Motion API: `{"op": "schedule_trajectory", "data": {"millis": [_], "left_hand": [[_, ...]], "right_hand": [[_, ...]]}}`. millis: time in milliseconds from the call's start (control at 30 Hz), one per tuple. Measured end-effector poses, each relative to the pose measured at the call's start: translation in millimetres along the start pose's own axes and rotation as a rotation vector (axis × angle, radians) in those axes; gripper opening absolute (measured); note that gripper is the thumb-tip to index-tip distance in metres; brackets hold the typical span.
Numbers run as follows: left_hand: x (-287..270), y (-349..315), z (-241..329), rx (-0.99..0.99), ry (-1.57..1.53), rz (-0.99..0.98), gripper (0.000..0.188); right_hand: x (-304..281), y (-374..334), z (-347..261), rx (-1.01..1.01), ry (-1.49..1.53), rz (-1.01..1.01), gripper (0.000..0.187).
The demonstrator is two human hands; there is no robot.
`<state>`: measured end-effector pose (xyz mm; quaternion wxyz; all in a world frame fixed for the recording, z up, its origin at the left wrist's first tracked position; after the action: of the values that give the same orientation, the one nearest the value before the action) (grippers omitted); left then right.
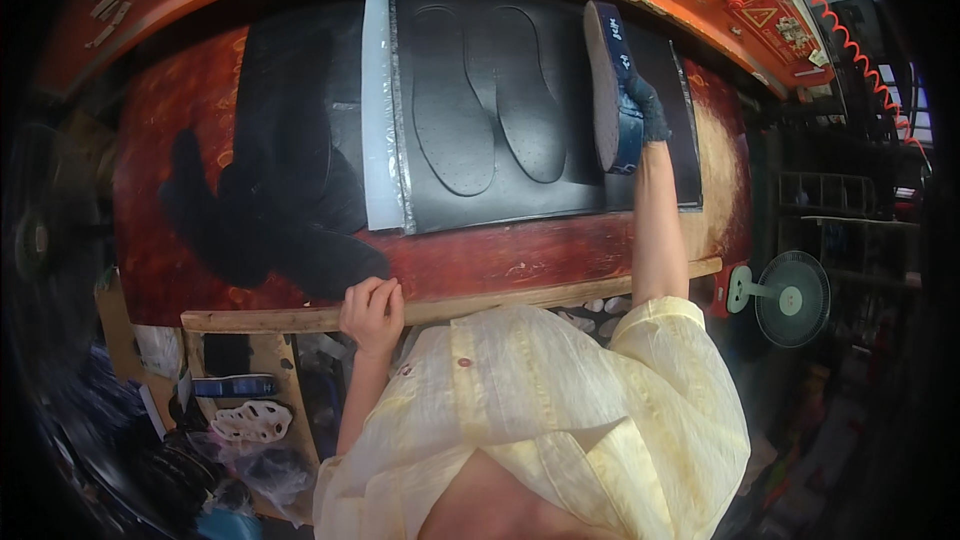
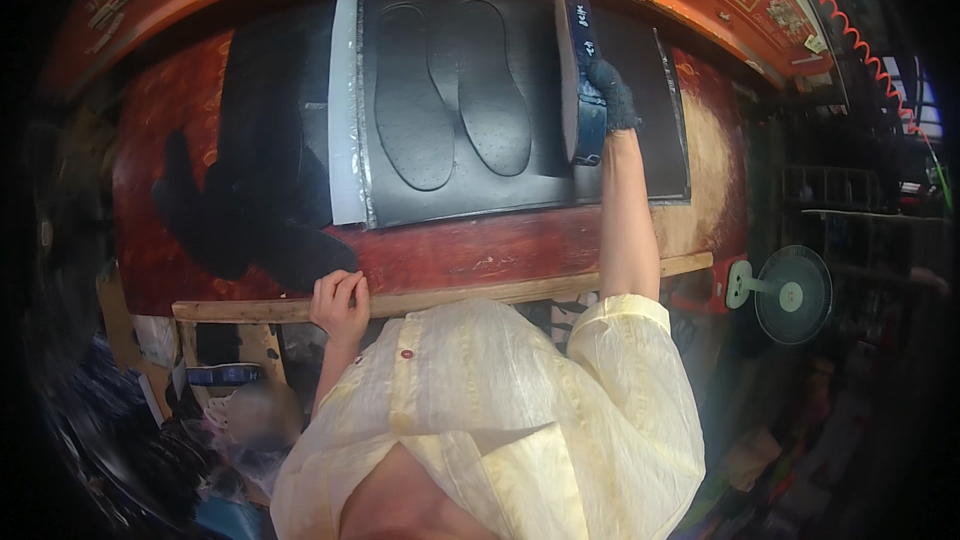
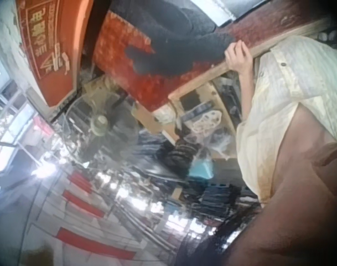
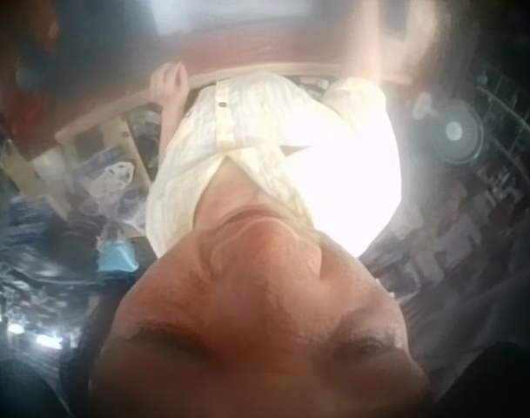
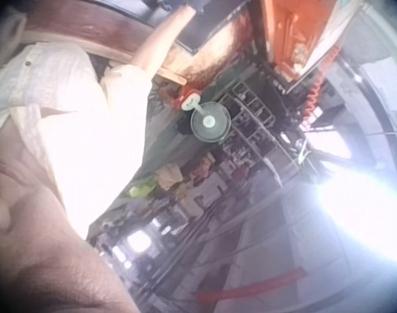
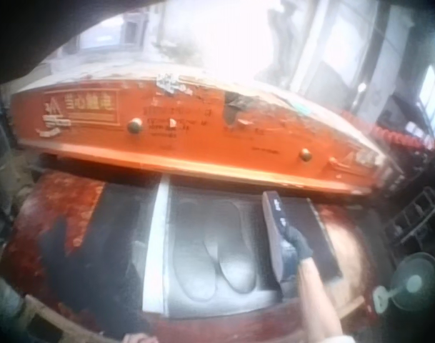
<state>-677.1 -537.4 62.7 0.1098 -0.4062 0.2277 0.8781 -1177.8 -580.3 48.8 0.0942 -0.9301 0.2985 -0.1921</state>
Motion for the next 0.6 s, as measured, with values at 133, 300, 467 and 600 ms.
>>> {"op": "schedule_trajectory", "data": {"millis": [133, 300, 467, 600], "left_hand": [[5, -3, 0, -0.008, 0.026, -0.016, 0.012], [6, -4, 4, 0.031, 0.031, -0.021, 0.012], [5, -4, 1, 0.058, 0.010, 0.035, 0.012], [8, -9, -3, 0.066, 0.003, 0.049, 0.012]], "right_hand": [[-11, -10, -25, -0.088, -0.644, 0.190, 0.054], [47, -40, -27, -0.261, -1.681, 0.263, 0.070], [53, -46, -26, -0.179, -1.589, 0.323, 0.065], [47, -45, -23, -0.248, -1.479, 0.326, 0.067]]}}
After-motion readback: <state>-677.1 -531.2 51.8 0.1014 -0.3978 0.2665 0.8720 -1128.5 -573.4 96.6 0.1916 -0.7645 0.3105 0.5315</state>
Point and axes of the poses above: each hand's wrist, its own y-axis towards the middle knuckle, its own x-axis out of the palm, z = x × y, the point moved 9 cm from there along y, towards the middle knuckle, and after that the axes turned 1 degree about -z, right-handed, at the moved point
